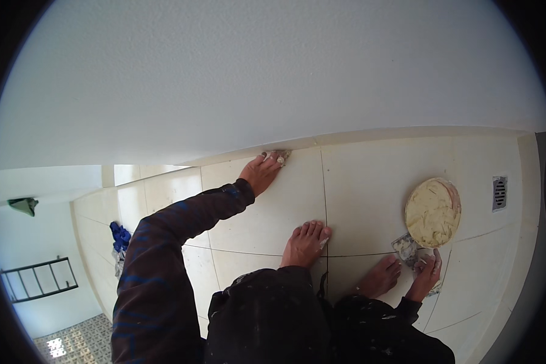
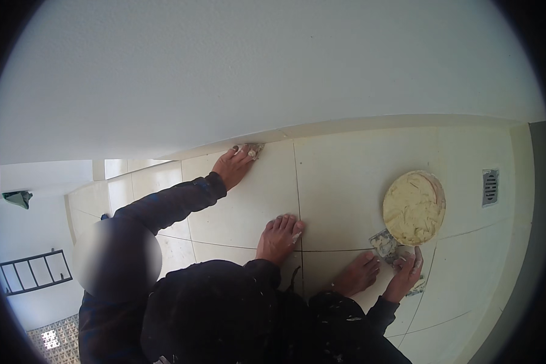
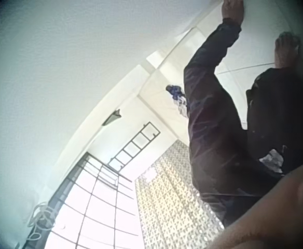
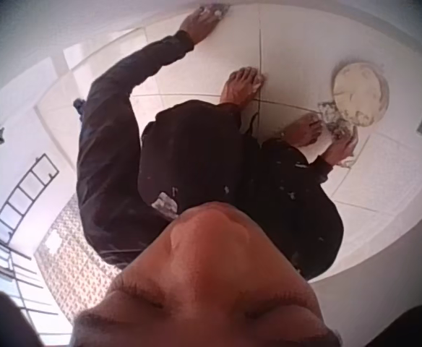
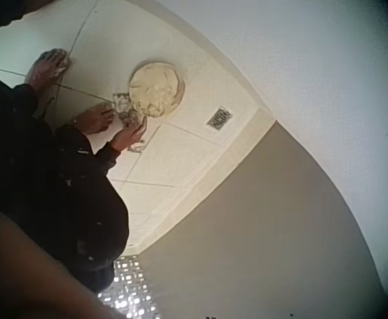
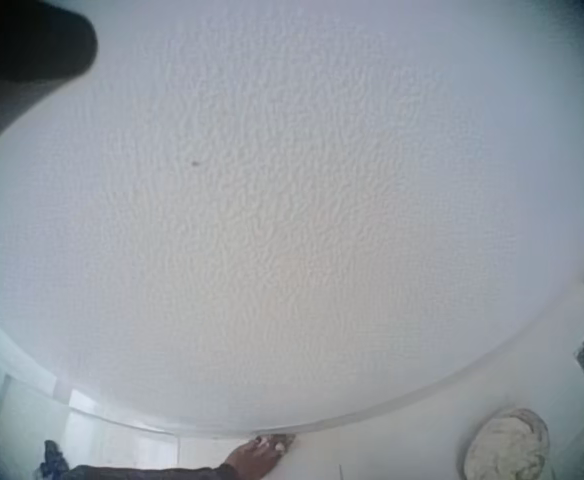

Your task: The person applies grout to joints between floor tiles using a putty knife and their fingers. They pick up material from a container and spread it along the lines, smoothing the surface over multiple sections of the floor.

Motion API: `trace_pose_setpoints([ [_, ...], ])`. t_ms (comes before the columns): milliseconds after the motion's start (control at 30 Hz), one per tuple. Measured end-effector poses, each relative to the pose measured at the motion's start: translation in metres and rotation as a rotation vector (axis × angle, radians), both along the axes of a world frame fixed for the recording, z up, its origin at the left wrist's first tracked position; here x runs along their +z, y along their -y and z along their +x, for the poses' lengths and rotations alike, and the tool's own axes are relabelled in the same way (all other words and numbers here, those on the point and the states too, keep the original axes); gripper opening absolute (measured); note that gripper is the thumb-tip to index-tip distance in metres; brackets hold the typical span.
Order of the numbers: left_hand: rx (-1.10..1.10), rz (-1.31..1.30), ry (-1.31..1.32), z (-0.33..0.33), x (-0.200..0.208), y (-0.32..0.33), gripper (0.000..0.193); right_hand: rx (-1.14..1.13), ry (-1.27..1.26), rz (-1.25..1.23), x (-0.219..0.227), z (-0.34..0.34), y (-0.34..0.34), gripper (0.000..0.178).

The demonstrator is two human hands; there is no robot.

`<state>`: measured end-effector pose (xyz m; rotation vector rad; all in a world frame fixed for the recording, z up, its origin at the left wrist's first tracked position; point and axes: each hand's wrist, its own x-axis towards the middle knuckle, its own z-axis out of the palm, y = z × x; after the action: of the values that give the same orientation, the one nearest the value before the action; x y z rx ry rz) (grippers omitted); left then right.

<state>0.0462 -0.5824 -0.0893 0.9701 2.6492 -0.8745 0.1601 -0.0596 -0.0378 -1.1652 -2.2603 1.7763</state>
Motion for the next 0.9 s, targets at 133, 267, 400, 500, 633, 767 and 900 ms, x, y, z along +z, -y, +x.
trace_pose_setpoints([
  [133,0.060,-0.144,0.007,0.037,0.006,0.066,0.040,0.013,-0.007,-0.021,-0.005,-0.002,0.000,0.043],
  [267,0.170,-0.279,0.043,0.074,-0.001,0.133,0.041,-0.006,-0.002,-0.031,-0.002,-0.006,0.004,0.043],
  [400,0.276,-0.352,0.031,0.092,0.004,0.160,0.040,0.006,-0.013,-0.036,-0.003,-0.005,-0.001,0.043],
  [500,0.897,-0.337,0.105,0.098,0.028,0.140,0.044,0.002,-0.007,-0.029,-0.002,-0.003,-0.002,0.044],
  [633,1.539,0.580,-0.145,0.105,0.011,0.111,0.058,-0.015,-0.024,-0.018,-0.003,0.002,-0.005,0.045],
  [767,1.750,1.125,-0.392,0.103,-0.052,0.114,0.062,-0.014,0.008,-0.027,-0.008,-0.002,-0.002,0.045],
  [900,1.939,1.699,-0.500,0.079,-0.062,0.125,0.062,0.024,0.029,-0.008,-0.019,-0.001,-0.010,0.045],
])
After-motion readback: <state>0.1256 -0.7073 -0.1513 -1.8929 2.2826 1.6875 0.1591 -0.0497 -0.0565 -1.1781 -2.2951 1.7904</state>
